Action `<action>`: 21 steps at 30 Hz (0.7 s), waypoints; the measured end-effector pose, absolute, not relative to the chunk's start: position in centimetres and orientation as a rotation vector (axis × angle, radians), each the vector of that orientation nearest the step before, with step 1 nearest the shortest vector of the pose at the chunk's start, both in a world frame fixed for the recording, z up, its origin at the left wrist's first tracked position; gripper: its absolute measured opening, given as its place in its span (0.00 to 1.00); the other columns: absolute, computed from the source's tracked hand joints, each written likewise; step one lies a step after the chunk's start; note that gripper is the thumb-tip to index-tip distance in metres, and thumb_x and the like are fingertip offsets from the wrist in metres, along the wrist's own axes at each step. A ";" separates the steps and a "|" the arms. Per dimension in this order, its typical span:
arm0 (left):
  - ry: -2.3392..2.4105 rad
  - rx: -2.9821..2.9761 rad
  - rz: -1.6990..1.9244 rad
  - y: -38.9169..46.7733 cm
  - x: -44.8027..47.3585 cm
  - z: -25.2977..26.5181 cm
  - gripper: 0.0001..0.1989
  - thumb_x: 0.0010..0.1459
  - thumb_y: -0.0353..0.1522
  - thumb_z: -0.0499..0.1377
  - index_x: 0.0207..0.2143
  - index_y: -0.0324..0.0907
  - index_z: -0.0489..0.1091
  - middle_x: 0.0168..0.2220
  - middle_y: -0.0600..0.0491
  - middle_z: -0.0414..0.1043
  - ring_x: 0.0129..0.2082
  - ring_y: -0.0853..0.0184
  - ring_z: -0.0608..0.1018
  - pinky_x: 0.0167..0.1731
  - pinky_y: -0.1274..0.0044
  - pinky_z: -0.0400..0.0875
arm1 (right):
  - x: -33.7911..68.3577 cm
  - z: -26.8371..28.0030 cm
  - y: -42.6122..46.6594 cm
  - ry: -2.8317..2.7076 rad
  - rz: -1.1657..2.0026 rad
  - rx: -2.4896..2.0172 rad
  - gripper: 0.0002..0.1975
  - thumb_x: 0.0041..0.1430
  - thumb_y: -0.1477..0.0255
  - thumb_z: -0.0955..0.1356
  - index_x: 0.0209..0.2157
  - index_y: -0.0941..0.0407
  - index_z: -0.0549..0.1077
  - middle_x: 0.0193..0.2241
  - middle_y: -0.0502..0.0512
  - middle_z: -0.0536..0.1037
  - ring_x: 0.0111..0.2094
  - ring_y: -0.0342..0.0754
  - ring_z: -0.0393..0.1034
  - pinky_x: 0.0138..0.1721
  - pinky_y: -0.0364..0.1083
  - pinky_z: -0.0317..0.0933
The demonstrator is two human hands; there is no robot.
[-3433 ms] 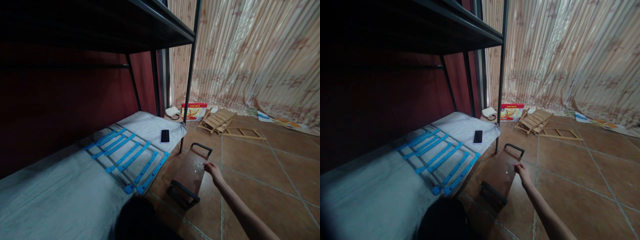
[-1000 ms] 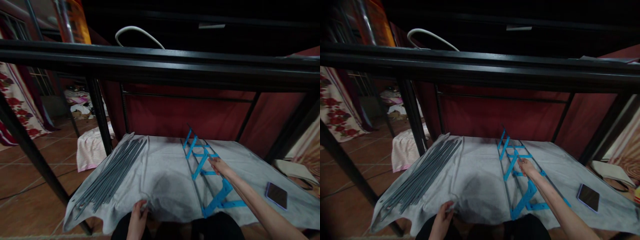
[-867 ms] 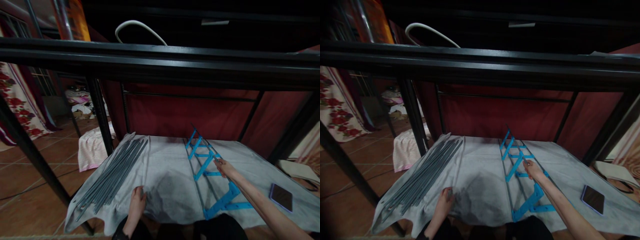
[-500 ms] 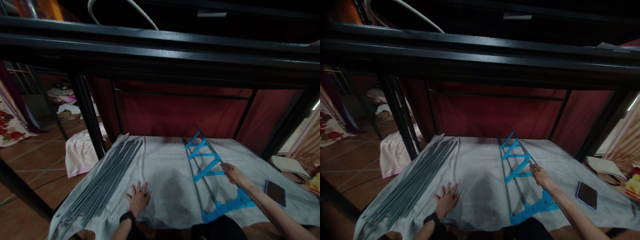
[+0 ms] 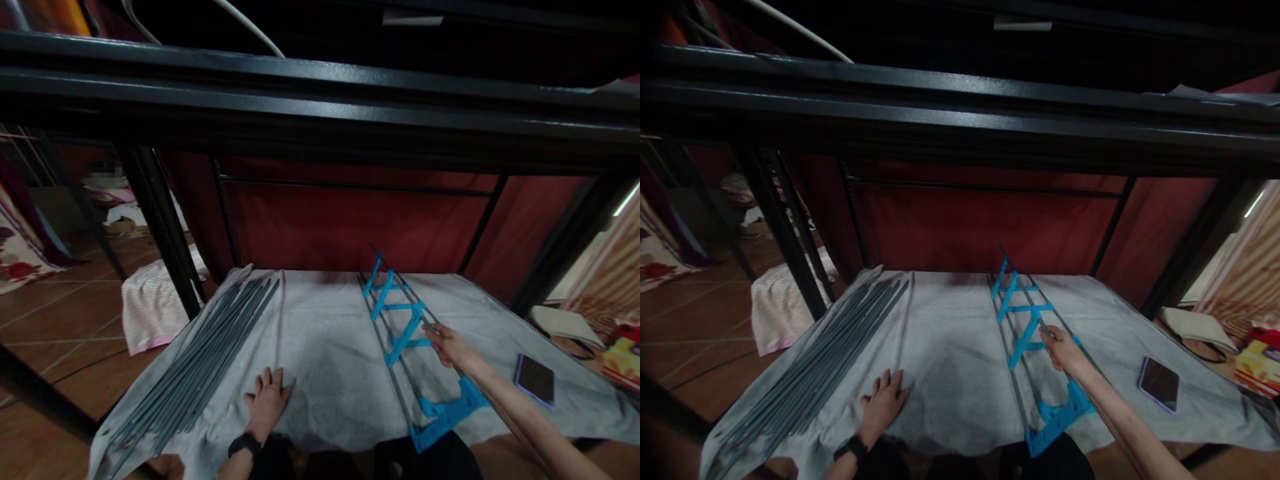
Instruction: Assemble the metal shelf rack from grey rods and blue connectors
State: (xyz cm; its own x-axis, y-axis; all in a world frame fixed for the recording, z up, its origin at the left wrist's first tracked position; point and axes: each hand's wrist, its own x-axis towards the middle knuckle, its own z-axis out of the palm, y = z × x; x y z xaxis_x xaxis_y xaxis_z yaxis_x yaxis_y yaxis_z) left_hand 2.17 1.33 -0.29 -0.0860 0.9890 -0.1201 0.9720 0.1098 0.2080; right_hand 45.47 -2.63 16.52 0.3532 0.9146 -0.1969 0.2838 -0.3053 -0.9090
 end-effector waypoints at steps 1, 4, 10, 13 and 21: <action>2.139 1.980 0.165 0.9 2.3 -0.3 0.27 0.62 0.36 0.46 0.63 0.44 0.57 0.68 0.41 0.48 0.66 0.47 0.53 0.55 0.48 0.54 | 45.0 16.5 -2.6 -1.056 0.971 -1.766 0.18 0.53 0.60 0.64 0.42 0.56 0.65 0.13 0.39 0.55 0.10 0.38 0.46 0.12 0.39 0.41; 2.060 2.063 0.390 -0.7 2.5 -0.9 0.25 0.62 0.32 0.47 0.62 0.43 0.59 0.67 0.42 0.49 0.65 0.54 0.57 0.58 0.56 0.57 | 43.9 16.4 -2.3 -1.068 0.948 -1.754 0.18 0.53 0.60 0.65 0.42 0.55 0.66 0.13 0.39 0.55 0.10 0.38 0.46 0.13 0.40 0.41; 1.887 2.057 0.718 -2.3 1.5 -2.0 0.22 0.63 0.34 0.45 0.57 0.38 0.63 0.63 0.41 0.57 0.60 0.59 0.67 0.60 0.69 0.61 | 43.2 15.9 -0.5 -1.190 0.860 -1.780 0.12 0.57 0.63 0.61 0.39 0.56 0.65 0.14 0.40 0.55 0.11 0.38 0.48 0.13 0.40 0.42; 1.915 1.948 0.796 -2.2 1.5 -1.7 0.20 0.63 0.33 0.44 0.54 0.39 0.66 0.58 0.43 0.64 0.54 0.60 0.73 0.56 0.70 0.65 | 43.5 15.6 0.1 -1.222 0.832 -1.803 0.12 0.58 0.66 0.61 0.40 0.57 0.66 0.15 0.41 0.58 0.11 0.38 0.50 0.13 0.40 0.44; 1.870 1.913 0.785 -2.3 2.1 -0.3 0.19 0.63 0.31 0.44 0.49 0.38 0.69 0.53 0.43 0.69 0.50 0.61 0.75 0.54 0.71 0.66 | 44.1 16.1 2.1 -1.167 0.828 -1.882 0.26 0.54 0.68 0.66 0.55 0.57 0.60 0.28 0.49 0.72 0.20 0.41 0.65 0.20 0.40 0.60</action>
